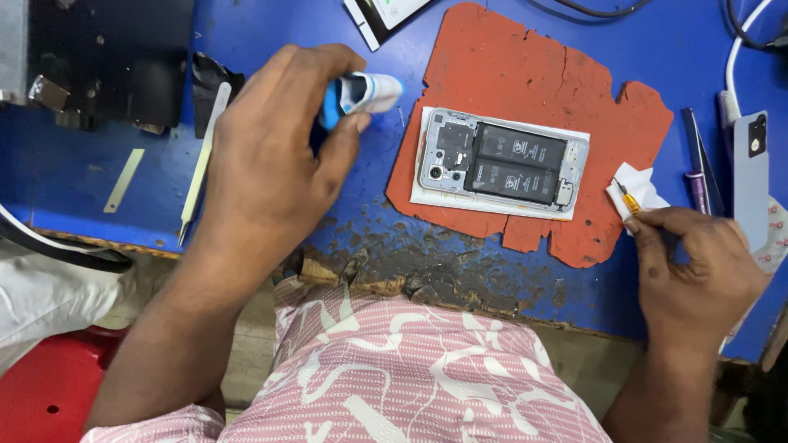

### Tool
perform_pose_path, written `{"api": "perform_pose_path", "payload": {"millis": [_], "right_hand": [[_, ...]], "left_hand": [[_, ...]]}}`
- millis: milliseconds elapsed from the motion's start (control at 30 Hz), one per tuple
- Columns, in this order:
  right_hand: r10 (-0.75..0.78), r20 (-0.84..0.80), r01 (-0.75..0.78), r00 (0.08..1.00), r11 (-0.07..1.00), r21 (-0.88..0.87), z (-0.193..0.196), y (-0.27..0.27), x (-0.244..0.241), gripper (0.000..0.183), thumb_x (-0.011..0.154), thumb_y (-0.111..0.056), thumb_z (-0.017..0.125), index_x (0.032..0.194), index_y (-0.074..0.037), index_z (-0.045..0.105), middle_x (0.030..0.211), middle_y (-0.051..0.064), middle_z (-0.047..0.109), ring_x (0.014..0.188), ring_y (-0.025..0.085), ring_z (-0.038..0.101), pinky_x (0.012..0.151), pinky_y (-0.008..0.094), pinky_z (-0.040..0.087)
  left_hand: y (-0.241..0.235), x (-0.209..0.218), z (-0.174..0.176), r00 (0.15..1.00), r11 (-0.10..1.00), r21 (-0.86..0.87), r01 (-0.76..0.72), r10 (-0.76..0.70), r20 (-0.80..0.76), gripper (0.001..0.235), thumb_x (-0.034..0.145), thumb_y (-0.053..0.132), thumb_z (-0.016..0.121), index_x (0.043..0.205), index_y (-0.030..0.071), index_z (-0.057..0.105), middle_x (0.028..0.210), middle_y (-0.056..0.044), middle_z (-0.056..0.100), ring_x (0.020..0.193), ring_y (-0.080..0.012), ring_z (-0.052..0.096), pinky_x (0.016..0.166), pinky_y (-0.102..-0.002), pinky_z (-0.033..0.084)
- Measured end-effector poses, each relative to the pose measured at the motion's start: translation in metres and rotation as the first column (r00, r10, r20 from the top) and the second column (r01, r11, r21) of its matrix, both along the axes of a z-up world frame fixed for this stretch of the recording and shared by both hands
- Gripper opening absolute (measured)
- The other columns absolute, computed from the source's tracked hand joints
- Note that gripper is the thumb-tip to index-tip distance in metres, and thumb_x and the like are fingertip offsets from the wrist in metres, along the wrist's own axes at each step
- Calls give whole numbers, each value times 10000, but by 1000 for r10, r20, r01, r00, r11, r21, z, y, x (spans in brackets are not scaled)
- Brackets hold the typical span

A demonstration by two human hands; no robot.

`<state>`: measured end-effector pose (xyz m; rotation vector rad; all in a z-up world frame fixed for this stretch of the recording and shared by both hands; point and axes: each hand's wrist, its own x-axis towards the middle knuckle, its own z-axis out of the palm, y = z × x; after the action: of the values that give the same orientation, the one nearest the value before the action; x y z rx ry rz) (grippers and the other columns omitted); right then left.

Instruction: The person applies adhesive to the edges of a disassembled smartphone chassis using a small brush, then wipes the interior with a cloth. They place the back cover onto the chassis, press it into place, and use a plastic card to smooth the edges. The person then uses a utility knife to trim excess adhesive from the phone's edges.

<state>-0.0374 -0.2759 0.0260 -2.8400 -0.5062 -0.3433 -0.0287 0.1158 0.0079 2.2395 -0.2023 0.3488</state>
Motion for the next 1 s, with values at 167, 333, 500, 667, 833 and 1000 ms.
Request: {"api": "perform_pose_path", "payload": {"millis": [167,333,500,667,833,1000], "right_hand": [[115,-126,-49,985,899,435,25,58,11,299,938,-90,838,1181,8,695,1120,131,734,1058,171,732,924,285,606],[405,-230,-227,885,807,546,32,113,18,458,898,-128,815,1282,33,627,1157,171,721,1042,213,736,883,319,605],[362,-119,-284,924,863,418,26,131,19,351,959,-45,829,1276,-10,683,1090,139,739,952,218,759,770,281,601],[412,-121,-290,903,793,536,8,129,11,329,1000,-77,823,1304,-46,701,1149,141,718,985,181,737,801,243,604],[457,-414,-31,787,700,713,14,113,10,598,841,-252,806,1339,17,610,1264,128,649,1038,133,664,838,231,573],[560,-519,-51,645,710,703,22,100,16,436,921,-130,784,1284,79,663,1242,149,647,1119,198,657,936,285,571]], "left_hand": [[-32,-15,12,977,930,-316,186,-209,-41,378,1024,104,724,1357,29,561,1236,-148,676,1016,-239,719,838,-331,624],[-60,-19,11,872,755,-602,260,-452,-190,509,1040,179,652,1488,42,452,1161,-113,734,1050,-185,763,887,-325,643],[-61,-20,7,848,671,-728,141,-462,-261,433,1059,270,643,1411,54,512,1044,-104,757,950,-198,781,815,-319,640],[-63,-20,7,878,645,-755,120,-424,-223,432,1056,260,606,1394,32,464,1158,-116,718,1101,-190,746,840,-318,632],[-64,-26,12,910,828,-477,295,-396,-126,564,1079,233,650,1528,41,367,1226,-216,710,1147,-327,705,919,-419,601],[-66,-28,13,776,762,-590,267,-533,-337,701,992,306,630,1574,90,305,1026,-169,734,976,-263,756,797,-393,632]]}}
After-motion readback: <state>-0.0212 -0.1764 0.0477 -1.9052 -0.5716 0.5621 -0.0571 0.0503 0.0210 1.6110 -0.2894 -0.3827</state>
